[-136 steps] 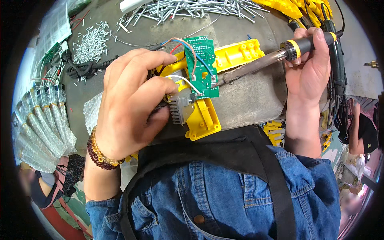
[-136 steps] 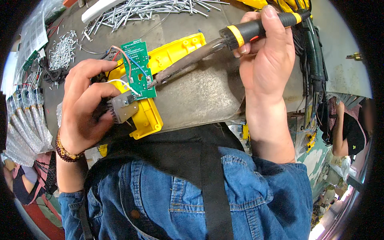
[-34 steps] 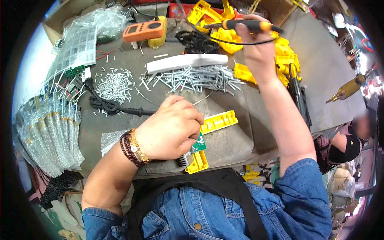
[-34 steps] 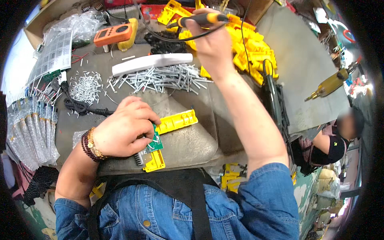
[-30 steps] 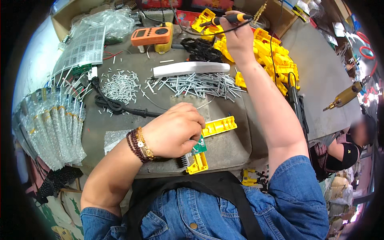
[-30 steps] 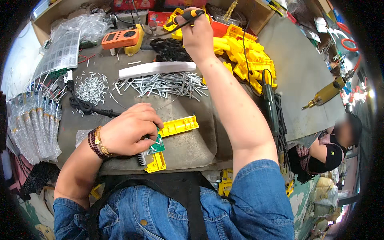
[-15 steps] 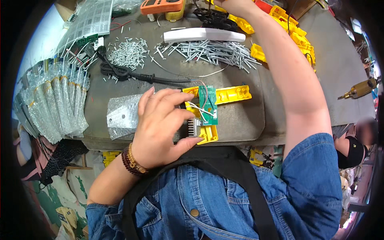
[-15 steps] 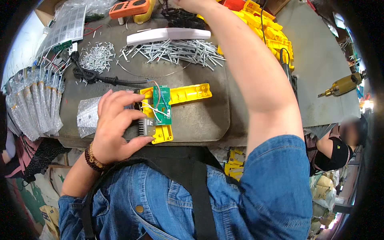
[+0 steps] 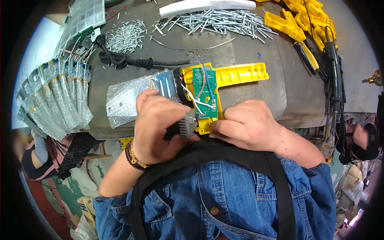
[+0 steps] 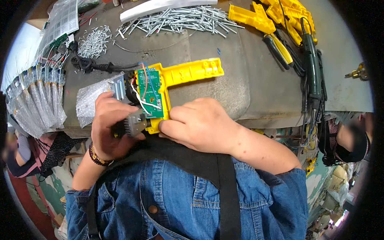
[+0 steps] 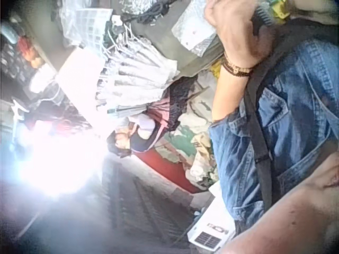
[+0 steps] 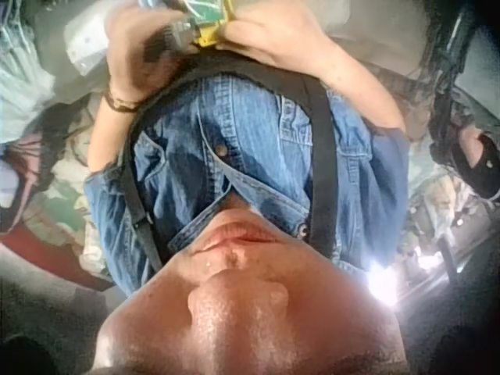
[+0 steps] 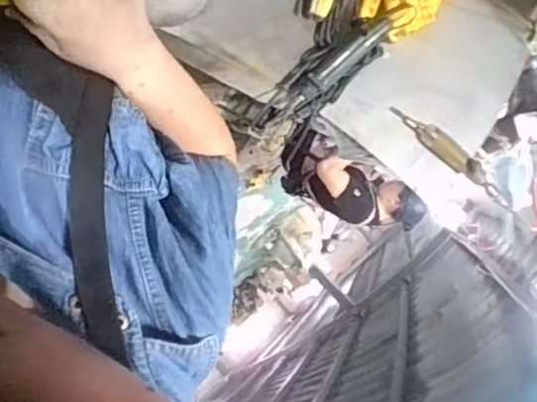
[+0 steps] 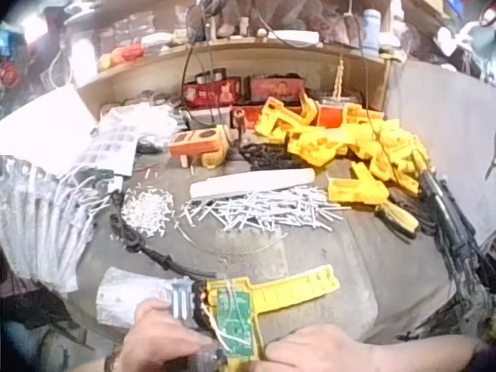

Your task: Assemble a handheld device by soldering wires to a PCB and screwing the plastic casing together.

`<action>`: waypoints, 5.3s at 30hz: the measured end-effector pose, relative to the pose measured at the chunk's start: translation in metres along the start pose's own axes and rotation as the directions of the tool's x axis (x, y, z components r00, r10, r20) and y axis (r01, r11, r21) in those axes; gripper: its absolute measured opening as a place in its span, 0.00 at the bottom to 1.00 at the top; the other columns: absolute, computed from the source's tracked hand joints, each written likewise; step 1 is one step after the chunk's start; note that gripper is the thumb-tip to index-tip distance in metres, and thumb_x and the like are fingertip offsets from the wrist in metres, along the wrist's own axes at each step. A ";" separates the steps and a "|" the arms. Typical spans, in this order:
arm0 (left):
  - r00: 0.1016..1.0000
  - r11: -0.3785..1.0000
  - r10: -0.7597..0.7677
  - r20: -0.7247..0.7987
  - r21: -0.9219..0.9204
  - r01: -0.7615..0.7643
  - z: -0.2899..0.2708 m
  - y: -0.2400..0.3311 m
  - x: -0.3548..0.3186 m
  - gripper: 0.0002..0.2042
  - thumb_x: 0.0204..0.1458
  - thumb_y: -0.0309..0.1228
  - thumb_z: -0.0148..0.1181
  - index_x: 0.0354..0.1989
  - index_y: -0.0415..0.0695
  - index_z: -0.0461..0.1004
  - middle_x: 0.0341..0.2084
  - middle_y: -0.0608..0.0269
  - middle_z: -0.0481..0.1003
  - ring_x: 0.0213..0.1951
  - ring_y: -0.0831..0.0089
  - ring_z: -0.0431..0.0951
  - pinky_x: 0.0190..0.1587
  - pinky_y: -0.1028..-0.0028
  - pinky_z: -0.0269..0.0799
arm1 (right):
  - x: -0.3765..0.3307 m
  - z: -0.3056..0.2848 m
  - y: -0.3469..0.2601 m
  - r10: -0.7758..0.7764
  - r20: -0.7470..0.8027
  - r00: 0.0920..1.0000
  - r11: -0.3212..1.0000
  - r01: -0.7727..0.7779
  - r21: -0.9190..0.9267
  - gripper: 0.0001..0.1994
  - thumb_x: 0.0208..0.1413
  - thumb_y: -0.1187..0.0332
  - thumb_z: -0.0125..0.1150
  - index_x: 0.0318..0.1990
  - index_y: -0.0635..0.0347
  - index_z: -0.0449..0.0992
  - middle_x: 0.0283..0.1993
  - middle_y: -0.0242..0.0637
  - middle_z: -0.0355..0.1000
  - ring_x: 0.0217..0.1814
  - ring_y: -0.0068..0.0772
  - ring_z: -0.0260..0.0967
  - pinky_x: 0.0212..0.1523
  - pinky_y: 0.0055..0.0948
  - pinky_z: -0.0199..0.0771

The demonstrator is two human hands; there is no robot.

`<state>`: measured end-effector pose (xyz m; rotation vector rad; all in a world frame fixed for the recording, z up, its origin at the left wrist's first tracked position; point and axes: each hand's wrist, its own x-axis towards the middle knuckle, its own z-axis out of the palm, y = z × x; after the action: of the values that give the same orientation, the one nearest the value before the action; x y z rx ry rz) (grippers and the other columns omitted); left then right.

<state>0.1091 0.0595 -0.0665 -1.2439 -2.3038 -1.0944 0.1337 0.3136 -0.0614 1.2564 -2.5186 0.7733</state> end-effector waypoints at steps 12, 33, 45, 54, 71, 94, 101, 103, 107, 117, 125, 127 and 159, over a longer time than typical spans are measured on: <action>1.000 0.999 -0.008 0.006 -0.036 0.008 0.001 -0.003 0.006 0.26 0.27 0.35 0.78 0.39 0.44 0.75 0.28 0.66 0.72 0.31 0.63 0.71 0.48 0.57 0.62 | -0.002 0.012 0.008 0.068 -0.034 0.997 0.986 -0.063 0.153 0.08 0.45 0.64 0.68 0.32 0.50 0.76 0.23 0.31 0.60 0.22 0.34 0.66 0.21 0.35 0.64; 0.974 0.979 -0.062 0.220 0.201 0.017 -0.019 0.026 0.061 0.29 0.44 0.44 0.69 0.52 0.40 0.72 0.52 0.45 0.67 0.54 0.50 0.69 0.57 0.60 0.65 | -0.007 0.009 0.008 0.174 -0.005 0.985 0.962 -0.169 0.214 0.06 0.48 0.64 0.63 0.30 0.50 0.72 0.27 0.33 0.67 0.31 0.39 0.72 0.28 0.38 0.71; 0.897 0.951 -0.090 0.433 0.304 -0.051 0.044 0.017 0.091 0.34 0.59 0.59 0.35 0.60 0.42 0.66 0.57 0.43 0.65 0.57 0.45 0.66 0.62 0.53 0.55 | -0.009 0.007 0.015 0.251 0.033 0.967 0.815 -0.230 0.532 0.06 0.42 0.72 0.60 0.31 0.53 0.77 0.32 0.37 0.75 0.38 0.43 0.74 0.39 0.39 0.74; 0.931 0.952 -0.098 0.352 0.306 -0.016 0.042 0.022 0.087 0.26 0.58 0.51 0.43 0.55 0.42 0.70 0.54 0.44 0.67 0.53 0.46 0.68 0.58 0.54 0.59 | -0.003 0.004 0.011 0.121 0.114 0.986 0.962 -0.145 0.230 0.06 0.50 0.64 0.61 0.31 0.54 0.78 0.33 0.38 0.75 0.38 0.44 0.74 0.38 0.44 0.75; 0.895 0.947 -0.103 0.435 0.319 -0.046 0.037 0.027 0.086 0.24 0.60 0.45 0.41 0.56 0.42 0.69 0.56 0.45 0.66 0.57 0.48 0.66 0.61 0.57 0.59 | -0.007 0.019 0.007 0.125 -0.013 0.992 0.943 -0.114 0.313 0.05 0.47 0.67 0.60 0.26 0.58 0.76 0.28 0.44 0.74 0.33 0.49 0.74 0.33 0.46 0.73; 0.922 0.887 -0.372 0.103 -0.252 0.386 0.040 0.001 0.092 0.34 0.62 0.62 0.32 0.51 0.38 0.67 0.57 0.49 0.67 0.60 0.58 0.66 0.66 0.62 0.55 | 0.003 0.027 0.019 0.145 0.038 0.989 0.921 -0.149 0.359 0.04 0.52 0.66 0.54 0.32 0.53 0.72 0.28 0.35 0.70 0.34 0.42 0.73 0.32 0.40 0.72; 0.966 0.971 -0.237 0.106 0.035 0.235 -0.032 -0.018 0.086 0.16 0.65 0.38 0.42 0.39 0.38 0.73 0.49 0.46 0.72 0.51 0.62 0.71 0.57 0.66 0.62 | 0.006 0.021 0.010 0.150 0.072 0.986 0.936 -0.165 0.312 0.04 0.52 0.66 0.54 0.32 0.52 0.71 0.27 0.34 0.68 0.32 0.39 0.72 0.30 0.38 0.73; 0.953 0.965 -0.252 0.171 0.113 0.235 -0.035 -0.018 0.075 0.14 0.63 0.35 0.45 0.40 0.38 0.74 0.49 0.46 0.72 0.50 0.59 0.72 0.56 0.66 0.63 | 0.007 0.019 0.010 0.139 0.073 0.988 0.925 -0.156 0.347 0.04 0.50 0.65 0.55 0.31 0.53 0.71 0.27 0.33 0.67 0.32 0.37 0.72 0.28 0.36 0.74; 0.933 0.953 -0.292 0.212 0.150 0.265 -0.028 -0.004 0.073 0.19 0.65 0.43 0.41 0.44 0.39 0.72 0.55 0.48 0.69 0.59 0.61 0.66 0.63 0.63 0.55 | 0.009 0.019 0.005 0.142 0.036 0.989 0.956 -0.146 0.254 0.04 0.47 0.65 0.56 0.30 0.53 0.72 0.27 0.32 0.67 0.33 0.35 0.73 0.28 0.35 0.75; 0.900 0.942 -0.167 0.402 0.333 0.026 0.028 0.002 0.100 0.23 0.64 0.47 0.39 0.47 0.40 0.72 0.42 0.50 0.75 0.46 0.50 0.73 0.50 0.60 0.64 | 0.008 0.029 0.014 0.149 -0.069 0.986 0.909 -0.109 0.401 0.03 0.49 0.67 0.54 0.30 0.51 0.73 0.30 0.33 0.71 0.35 0.38 0.74 0.29 0.38 0.75; 0.932 0.917 -0.210 0.295 0.391 0.083 0.032 0.007 0.096 0.19 0.59 0.44 0.46 0.46 0.42 0.72 0.40 0.52 0.75 0.44 0.54 0.74 0.48 0.62 0.62 | 0.004 0.021 0.018 0.109 -0.024 0.994 0.896 -0.088 0.436 0.05 0.50 0.64 0.53 0.30 0.51 0.74 0.30 0.35 0.72 0.36 0.40 0.74 0.34 0.42 0.74; 0.964 0.917 -0.140 0.226 0.396 0.040 0.030 0.009 0.094 0.19 0.59 0.44 0.45 0.45 0.42 0.73 0.41 0.51 0.75 0.45 0.52 0.74 0.49 0.61 0.63 | 0.003 0.019 0.015 0.167 0.059 0.984 0.847 -0.174 0.503 0.05 0.50 0.64 0.54 0.31 0.51 0.74 0.31 0.36 0.72 0.37 0.41 0.74 0.35 0.41 0.74; 0.892 0.900 -0.430 -0.143 0.010 0.436 -0.018 -0.059 0.090 0.15 0.56 0.39 0.58 0.44 0.40 0.76 0.35 0.56 0.79 0.38 0.64 0.79 0.46 0.68 0.73 | -0.043 -0.107 0.078 0.467 -0.493 0.734 0.764 -0.616 -0.193 0.16 0.52 0.66 0.65 0.47 0.62 0.77 0.50 0.45 0.74 0.56 0.45 0.70 0.58 0.34 0.67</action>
<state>0.0077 0.0784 -0.0312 -0.6209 -2.5450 -1.2145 0.0945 0.4394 -0.0176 0.1661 -2.5011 0.5769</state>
